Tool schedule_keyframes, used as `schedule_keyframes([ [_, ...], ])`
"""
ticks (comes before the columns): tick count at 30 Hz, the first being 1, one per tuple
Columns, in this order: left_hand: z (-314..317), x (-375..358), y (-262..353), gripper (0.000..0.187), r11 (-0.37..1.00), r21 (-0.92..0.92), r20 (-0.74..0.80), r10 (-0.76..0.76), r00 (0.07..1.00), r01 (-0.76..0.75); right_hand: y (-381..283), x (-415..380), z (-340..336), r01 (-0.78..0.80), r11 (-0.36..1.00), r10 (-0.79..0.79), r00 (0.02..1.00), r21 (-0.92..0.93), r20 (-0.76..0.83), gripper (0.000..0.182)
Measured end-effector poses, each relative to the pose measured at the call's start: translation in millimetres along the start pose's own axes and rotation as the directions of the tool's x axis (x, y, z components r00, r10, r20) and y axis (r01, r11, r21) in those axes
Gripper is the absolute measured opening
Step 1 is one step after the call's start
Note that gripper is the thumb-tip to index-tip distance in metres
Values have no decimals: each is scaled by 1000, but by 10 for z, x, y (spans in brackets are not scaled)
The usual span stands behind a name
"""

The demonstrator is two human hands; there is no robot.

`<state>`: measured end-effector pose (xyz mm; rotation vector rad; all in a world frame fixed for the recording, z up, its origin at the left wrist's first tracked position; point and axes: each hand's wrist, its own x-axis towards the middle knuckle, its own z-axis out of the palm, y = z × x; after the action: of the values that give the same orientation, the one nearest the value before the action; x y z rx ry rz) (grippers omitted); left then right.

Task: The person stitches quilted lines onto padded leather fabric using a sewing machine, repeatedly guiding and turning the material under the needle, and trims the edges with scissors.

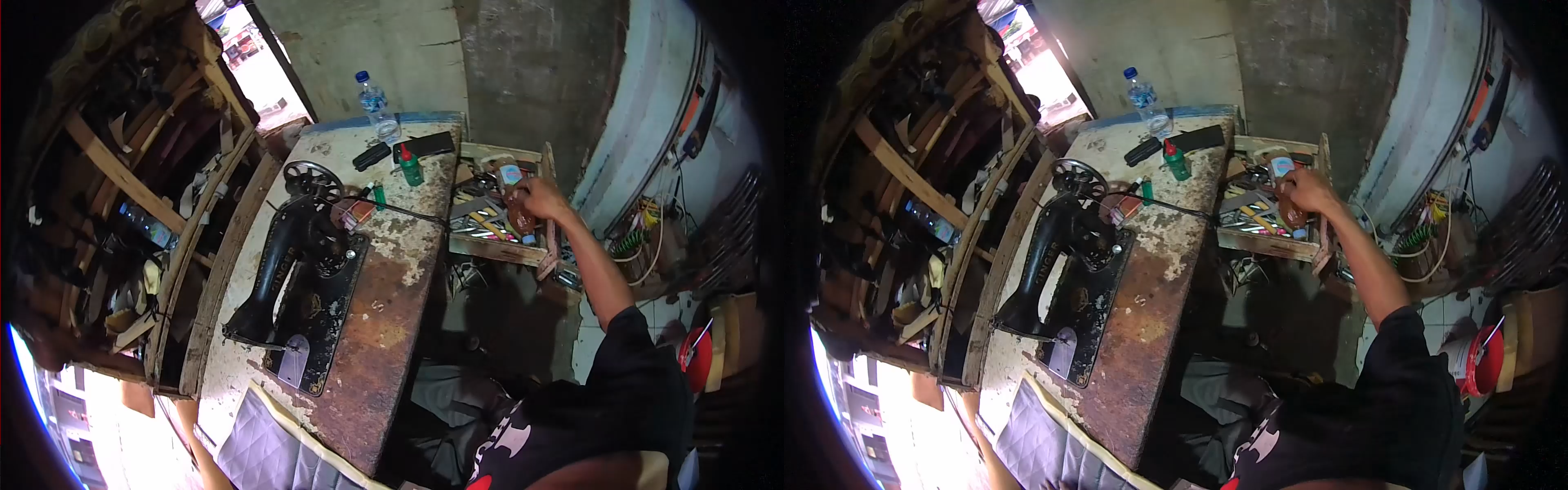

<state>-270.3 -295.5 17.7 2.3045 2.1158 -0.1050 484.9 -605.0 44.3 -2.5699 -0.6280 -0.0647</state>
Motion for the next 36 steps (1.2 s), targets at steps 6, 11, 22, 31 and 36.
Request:
schedule_keyframes([
  [6,-113,-91,1055,63,952,-148,-53,263,963,-268,-336,-961,527,-3,852,-201,922,524,331,27],
  [11,49,30,920,56,925,-131,-174,334,926,-358,-49,-1736,1617,128,977,-212,584,169,783,36],
  [22,-1161,-618,4661,39,109,-267,-136,979,150,-957,1304,-3531,4212,-539,833,343,325,-125,881,19],
  [31,362,-1232,6861,63,-348,-482,-415,899,-140,-805,1199,-2818,4585,-674,723,482,336,-151,809,19],
  [36,690,-1438,6904,56,-203,-153,-362,922,-136,-967,1379,-2426,5071,-714,678,520,299,-174,800,19],
])
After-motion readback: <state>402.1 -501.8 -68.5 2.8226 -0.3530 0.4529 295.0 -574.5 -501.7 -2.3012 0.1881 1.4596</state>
